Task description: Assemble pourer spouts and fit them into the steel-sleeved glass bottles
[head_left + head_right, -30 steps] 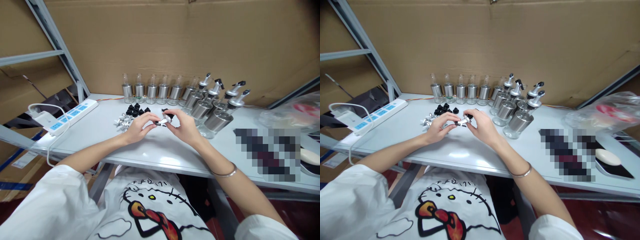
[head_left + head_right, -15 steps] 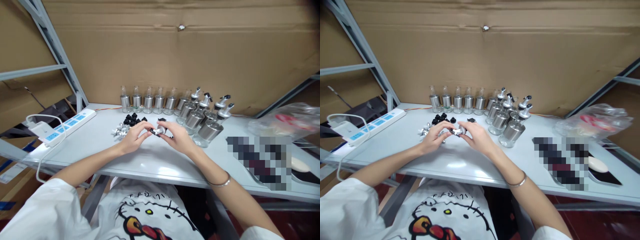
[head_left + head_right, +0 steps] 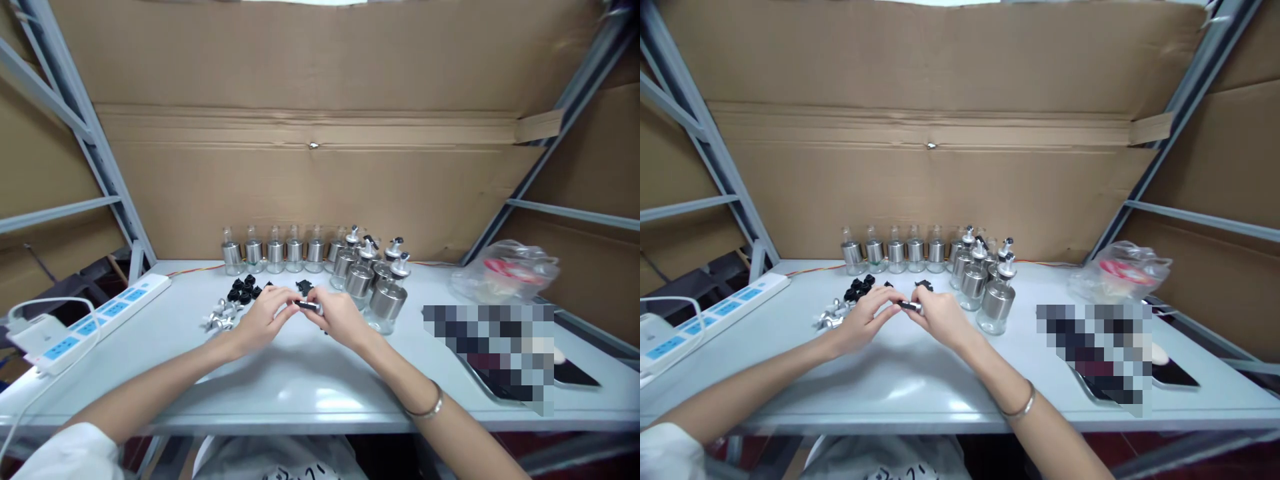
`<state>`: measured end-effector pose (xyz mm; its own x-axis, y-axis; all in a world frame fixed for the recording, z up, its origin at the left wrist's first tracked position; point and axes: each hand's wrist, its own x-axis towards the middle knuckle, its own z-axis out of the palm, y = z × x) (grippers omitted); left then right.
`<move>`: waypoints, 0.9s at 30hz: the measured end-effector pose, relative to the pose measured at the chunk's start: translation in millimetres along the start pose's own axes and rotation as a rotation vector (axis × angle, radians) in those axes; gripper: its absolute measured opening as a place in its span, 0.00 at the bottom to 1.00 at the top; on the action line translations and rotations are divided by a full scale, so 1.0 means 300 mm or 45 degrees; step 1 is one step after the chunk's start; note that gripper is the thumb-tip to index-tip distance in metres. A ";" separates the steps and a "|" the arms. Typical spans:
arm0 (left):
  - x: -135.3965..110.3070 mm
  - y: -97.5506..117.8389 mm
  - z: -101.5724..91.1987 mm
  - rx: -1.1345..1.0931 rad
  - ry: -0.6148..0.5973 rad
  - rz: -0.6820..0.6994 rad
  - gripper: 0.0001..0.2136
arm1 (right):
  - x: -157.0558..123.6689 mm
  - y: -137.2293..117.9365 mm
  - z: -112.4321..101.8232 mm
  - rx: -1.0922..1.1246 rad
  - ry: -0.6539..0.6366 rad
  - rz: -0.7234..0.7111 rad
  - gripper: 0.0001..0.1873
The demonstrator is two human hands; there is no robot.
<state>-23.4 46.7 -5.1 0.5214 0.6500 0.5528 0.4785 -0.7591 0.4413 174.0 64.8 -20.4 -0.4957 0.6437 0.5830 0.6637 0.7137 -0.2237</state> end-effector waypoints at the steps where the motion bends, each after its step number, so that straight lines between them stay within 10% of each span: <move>1: 0.019 -0.001 -0.001 0.020 0.016 0.032 0.13 | 0.001 -0.001 -0.003 0.045 0.042 0.036 0.07; 9: 0.119 0.005 -0.031 0.152 0.161 0.245 0.16 | 0.006 -0.009 -0.156 0.049 0.559 -0.062 0.17; 14: 0.040 -0.035 -0.057 0.179 0.150 0.112 0.16 | 0.033 0.245 -0.375 0.392 1.290 0.432 0.06; 19: -0.016 -0.086 -0.071 0.188 0.182 0.011 0.16 | 0.076 0.525 -0.406 0.885 0.582 0.895 0.14; 27: 0.073 -0.040 -0.157 0.257 0.354 0.073 0.14 | 0.104 0.593 -0.288 1.011 0.141 0.943 0.18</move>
<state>-51.0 68.3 35.0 0.3521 0.5509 0.7566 0.5985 -0.7541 0.2706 325.1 188.1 25.4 -0.0426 0.9872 0.1539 0.2063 0.1594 -0.9654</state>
